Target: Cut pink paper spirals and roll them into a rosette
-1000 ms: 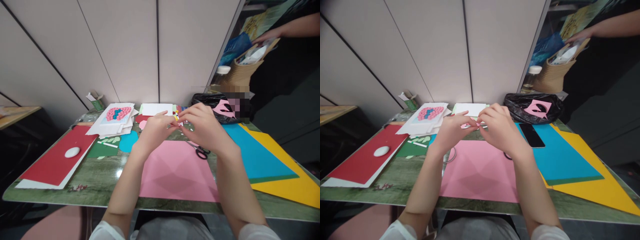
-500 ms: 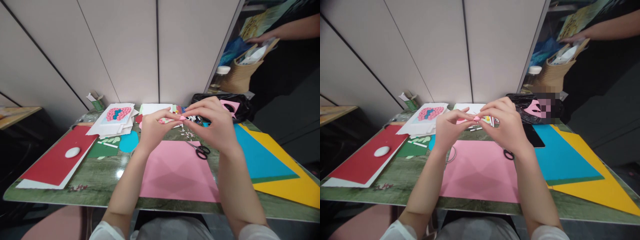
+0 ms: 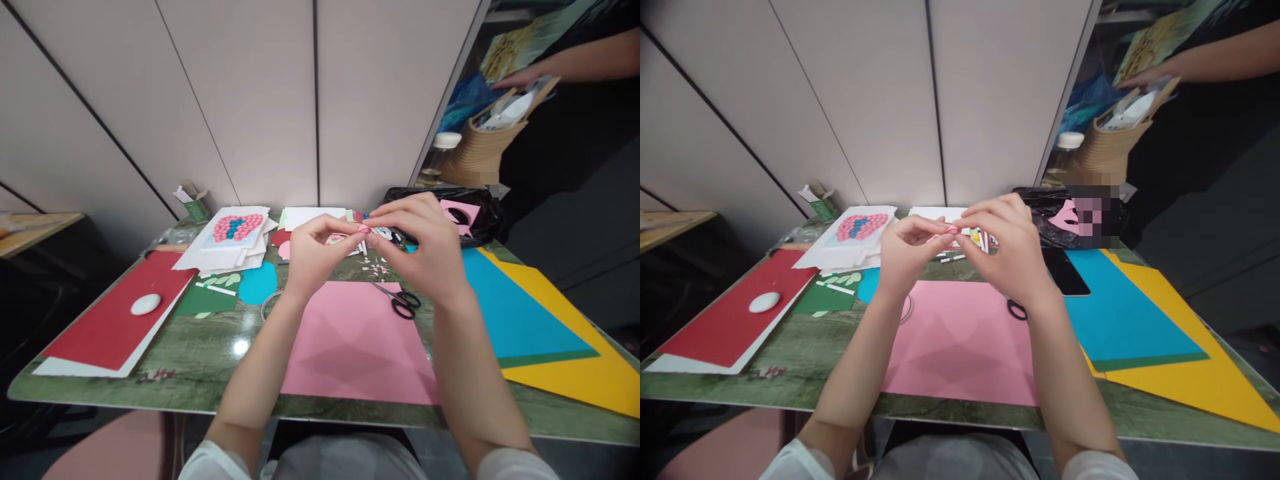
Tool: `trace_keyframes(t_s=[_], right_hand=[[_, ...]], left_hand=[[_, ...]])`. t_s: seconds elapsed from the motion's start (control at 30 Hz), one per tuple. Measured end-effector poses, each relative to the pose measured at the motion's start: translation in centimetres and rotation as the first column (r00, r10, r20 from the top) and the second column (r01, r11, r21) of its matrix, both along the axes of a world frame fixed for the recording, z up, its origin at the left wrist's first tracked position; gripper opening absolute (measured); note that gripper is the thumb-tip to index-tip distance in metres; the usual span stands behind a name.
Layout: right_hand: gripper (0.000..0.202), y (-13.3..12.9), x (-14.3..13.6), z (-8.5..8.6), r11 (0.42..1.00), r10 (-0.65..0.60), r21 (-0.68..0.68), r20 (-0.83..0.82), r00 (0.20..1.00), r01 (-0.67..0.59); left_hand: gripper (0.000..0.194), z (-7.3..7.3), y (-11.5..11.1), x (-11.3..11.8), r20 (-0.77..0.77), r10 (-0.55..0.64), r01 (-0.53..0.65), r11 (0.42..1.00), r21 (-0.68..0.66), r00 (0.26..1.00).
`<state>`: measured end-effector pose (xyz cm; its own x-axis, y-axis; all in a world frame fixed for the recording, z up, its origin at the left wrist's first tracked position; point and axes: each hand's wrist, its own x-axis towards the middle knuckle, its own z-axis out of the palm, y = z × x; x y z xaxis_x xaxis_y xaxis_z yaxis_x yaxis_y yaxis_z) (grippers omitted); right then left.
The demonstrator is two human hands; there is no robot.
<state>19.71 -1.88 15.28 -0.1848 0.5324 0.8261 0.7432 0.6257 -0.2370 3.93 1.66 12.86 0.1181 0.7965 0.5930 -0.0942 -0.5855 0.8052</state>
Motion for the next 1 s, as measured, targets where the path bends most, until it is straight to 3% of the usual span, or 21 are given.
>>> trace_keyframes(t_s=[0.1,0.23,0.37,0.5,0.77,1.0], right_hand=[[0.007,0.0,0.5,-0.1,0.998,-0.015,-0.053,0.093,0.996,0.02],[0.009,0.3,1.0,-0.4,0.996,-0.014,-0.082,0.22,0.976,0.032],[0.009,0.4,1.0,-0.4,0.997,-0.018,-0.065,0.265,0.964,0.037],[0.005,0.0,1.0,-0.1,1.0,-0.01,-0.005,0.216,0.976,0.012],[0.004,-0.7,0.7,0.4,0.999,0.038,0.025,0.078,0.996,-0.04],[0.004,-0.5,0.5,0.4,0.997,0.076,-0.001,-0.007,0.997,-0.076]], left_hand=[[0.008,0.1,0.1,-0.4,-0.147,0.063,-0.052,0.995,0.082,0.987],[0.004,0.4,-0.3,-0.8,-0.355,0.216,-0.127,0.958,0.256,0.91],[0.009,0.8,-0.9,-0.9,-0.419,0.28,-0.128,0.926,0.355,0.864],[0.009,0.9,-0.9,-1.1,-0.36,0.203,-0.093,0.949,0.3,0.911],[0.012,0.6,-0.5,-0.9,-0.087,0.0,0.012,0.992,0.127,0.996],[0.015,0.5,-0.5,-0.6,-0.056,-0.012,0.018,0.994,0.107,0.998]])
